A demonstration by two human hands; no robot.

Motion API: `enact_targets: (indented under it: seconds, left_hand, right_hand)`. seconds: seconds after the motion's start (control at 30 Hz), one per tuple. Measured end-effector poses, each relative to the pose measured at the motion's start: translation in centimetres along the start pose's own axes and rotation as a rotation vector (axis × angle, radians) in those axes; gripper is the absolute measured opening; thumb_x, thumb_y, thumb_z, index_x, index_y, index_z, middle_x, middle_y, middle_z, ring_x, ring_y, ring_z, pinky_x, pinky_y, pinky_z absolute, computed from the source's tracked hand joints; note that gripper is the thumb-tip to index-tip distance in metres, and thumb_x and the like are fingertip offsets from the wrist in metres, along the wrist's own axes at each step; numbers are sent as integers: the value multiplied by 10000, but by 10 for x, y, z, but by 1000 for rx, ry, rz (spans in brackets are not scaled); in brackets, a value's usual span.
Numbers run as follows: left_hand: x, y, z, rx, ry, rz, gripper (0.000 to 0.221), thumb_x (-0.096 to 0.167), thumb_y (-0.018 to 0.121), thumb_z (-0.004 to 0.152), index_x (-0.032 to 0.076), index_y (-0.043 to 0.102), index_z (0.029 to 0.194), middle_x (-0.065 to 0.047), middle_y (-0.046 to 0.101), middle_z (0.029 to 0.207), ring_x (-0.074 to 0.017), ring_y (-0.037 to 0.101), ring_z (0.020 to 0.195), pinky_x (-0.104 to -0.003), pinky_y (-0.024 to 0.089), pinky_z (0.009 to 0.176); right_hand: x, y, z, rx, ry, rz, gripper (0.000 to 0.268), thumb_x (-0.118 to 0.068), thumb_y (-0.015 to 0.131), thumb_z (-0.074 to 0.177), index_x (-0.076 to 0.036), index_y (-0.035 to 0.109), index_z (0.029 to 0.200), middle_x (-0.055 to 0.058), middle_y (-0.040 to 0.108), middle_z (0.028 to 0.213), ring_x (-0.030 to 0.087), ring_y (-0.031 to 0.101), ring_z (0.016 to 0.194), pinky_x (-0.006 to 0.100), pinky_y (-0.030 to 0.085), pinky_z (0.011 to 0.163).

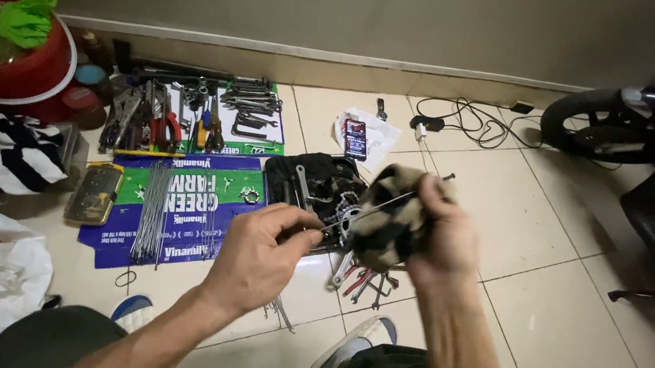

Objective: Cleaning individual bicycle spokes by wiping them with a cloth and sorting them.

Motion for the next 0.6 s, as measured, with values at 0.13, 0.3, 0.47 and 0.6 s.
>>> enact_targets:
  seconds: [0.13, 0.3, 0.47, 0.6]
  left_hand:
    - [5, 3, 4, -78, -201, -127, 130, 89, 736, 841, 90, 843, 915, -121, 752, 672, -179, 667, 599, -308, 521, 514]
    - [6, 4, 9, -148, -304, -306, 172, 69, 707, 856, 0, 810, 974, -132, 698, 625, -145, 585, 550, -268, 461, 459]
    - [12, -2, 2, -250, -497, -508, 227, 25, 698, 856, -92, 784, 1031, -211, 655, 632, -131, 431, 431, -230, 341, 399]
    - [4, 0, 3, -236, -498, -484, 199, 20, 695, 863, -86, 788, 1004, -217, 650, 614, -135, 427, 395, -246, 336, 391]
  right_hand:
    - [35, 18, -25, -29, 95, -66, 208, -175, 712, 900, -12, 699, 1028, 192, 742, 927, 350, 744, 841, 449, 566, 838]
    - [8, 34, -34, -38, 78, -114, 160, -126, 773, 858, -3, 722, 946, 171, 730, 794, 308, 731, 687, 401, 581, 718]
    - [-12, -27, 22, 24, -114, -16, 124, -194, 745, 909, -91, 707, 967, 110, 732, 832, 273, 754, 765, 358, 579, 802]
    - [3, 19, -26, -4, -102, -72, 125, -212, 704, 943, -91, 675, 956, 105, 703, 770, 250, 714, 680, 330, 559, 710]
Point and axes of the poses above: each hand's wrist, its own z-axis towards the middle knuckle, its own y-axis out of the palm, x = y × z, the point moved 2 cm from there along z, towards the middle knuckle
